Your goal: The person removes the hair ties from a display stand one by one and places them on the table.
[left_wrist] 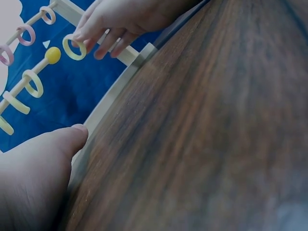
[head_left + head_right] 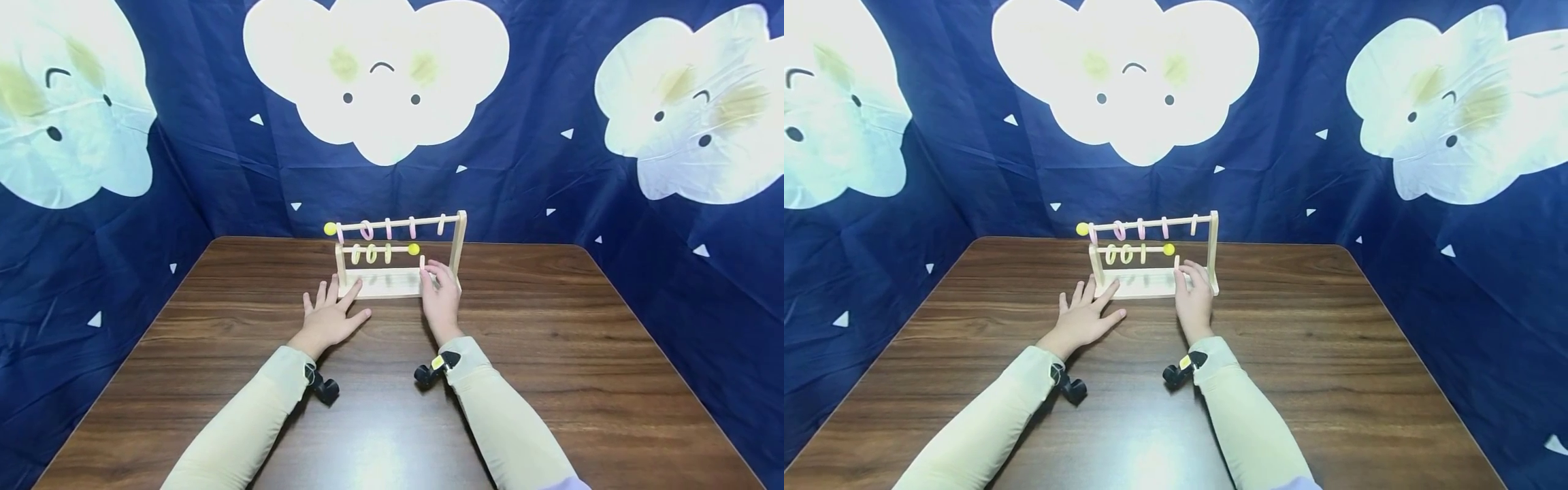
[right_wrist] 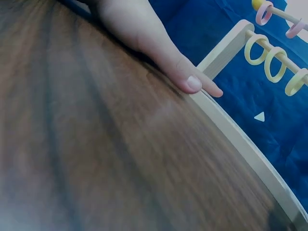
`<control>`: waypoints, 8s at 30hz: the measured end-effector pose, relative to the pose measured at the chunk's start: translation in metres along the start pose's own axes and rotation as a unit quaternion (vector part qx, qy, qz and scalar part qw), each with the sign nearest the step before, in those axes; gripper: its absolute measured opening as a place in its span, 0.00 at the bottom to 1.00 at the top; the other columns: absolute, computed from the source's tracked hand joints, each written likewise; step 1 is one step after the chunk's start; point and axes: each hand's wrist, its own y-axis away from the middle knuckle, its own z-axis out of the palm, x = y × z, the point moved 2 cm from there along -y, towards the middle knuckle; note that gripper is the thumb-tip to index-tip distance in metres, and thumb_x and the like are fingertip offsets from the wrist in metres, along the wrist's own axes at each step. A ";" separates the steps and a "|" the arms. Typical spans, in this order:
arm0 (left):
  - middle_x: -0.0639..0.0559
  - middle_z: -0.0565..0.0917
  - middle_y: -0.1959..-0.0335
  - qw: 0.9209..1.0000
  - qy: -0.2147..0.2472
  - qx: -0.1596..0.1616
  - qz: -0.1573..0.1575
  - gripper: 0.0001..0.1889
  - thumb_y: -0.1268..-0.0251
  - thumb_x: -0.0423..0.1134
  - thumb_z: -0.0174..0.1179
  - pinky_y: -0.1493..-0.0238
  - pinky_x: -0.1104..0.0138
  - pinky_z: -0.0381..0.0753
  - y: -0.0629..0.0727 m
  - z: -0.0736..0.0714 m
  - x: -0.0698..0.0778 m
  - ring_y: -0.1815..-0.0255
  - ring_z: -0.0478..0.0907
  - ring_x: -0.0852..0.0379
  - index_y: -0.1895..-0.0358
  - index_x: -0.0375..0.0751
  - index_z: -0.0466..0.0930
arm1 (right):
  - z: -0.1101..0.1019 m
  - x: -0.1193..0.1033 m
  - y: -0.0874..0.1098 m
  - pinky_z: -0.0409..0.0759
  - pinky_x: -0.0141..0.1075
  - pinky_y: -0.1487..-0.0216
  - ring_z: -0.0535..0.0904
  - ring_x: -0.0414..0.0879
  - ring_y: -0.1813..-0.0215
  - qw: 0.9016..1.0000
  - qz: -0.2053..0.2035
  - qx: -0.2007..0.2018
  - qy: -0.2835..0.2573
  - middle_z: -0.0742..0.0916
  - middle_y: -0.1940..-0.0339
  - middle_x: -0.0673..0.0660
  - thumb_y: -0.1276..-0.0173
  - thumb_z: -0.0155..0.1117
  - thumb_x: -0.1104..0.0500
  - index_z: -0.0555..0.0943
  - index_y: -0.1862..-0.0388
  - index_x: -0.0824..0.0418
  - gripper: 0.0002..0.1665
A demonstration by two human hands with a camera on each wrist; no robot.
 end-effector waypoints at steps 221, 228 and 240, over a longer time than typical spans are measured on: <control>0.40 0.44 0.17 0.997 -0.022 0.008 0.073 0.39 0.24 0.67 0.42 0.27 0.32 0.36 0.006 -0.004 -0.022 0.18 0.44 0.35 0.17 0.58 0.47 | -0.015 -0.003 0.025 0.81 0.43 0.49 0.82 0.55 0.50 0.980 -0.080 -0.170 0.069 0.85 0.52 0.60 0.43 0.70 0.63 0.86 0.70 0.64 0.03; 0.40 0.44 0.17 0.997 -0.022 0.010 0.073 0.39 0.25 0.68 0.41 0.27 0.31 0.35 0.005 -0.001 -0.023 0.18 0.44 0.35 0.17 0.58 0.47 | -0.018 -0.004 0.032 0.78 0.45 0.42 0.77 0.53 0.44 0.960 -0.085 -0.241 0.112 0.83 0.49 0.57 0.41 0.70 0.60 0.86 0.72 0.57 0.02; 0.39 0.46 0.17 0.997 -0.023 0.019 0.077 0.39 0.25 0.68 0.43 0.27 0.31 0.37 0.006 -0.003 -0.022 0.19 0.46 0.35 0.17 0.58 0.48 | -0.019 -0.007 0.035 0.72 0.48 0.36 0.75 0.56 0.41 0.924 -0.168 -0.296 0.172 0.84 0.49 0.56 0.40 0.71 0.59 0.88 0.72 0.56 0.03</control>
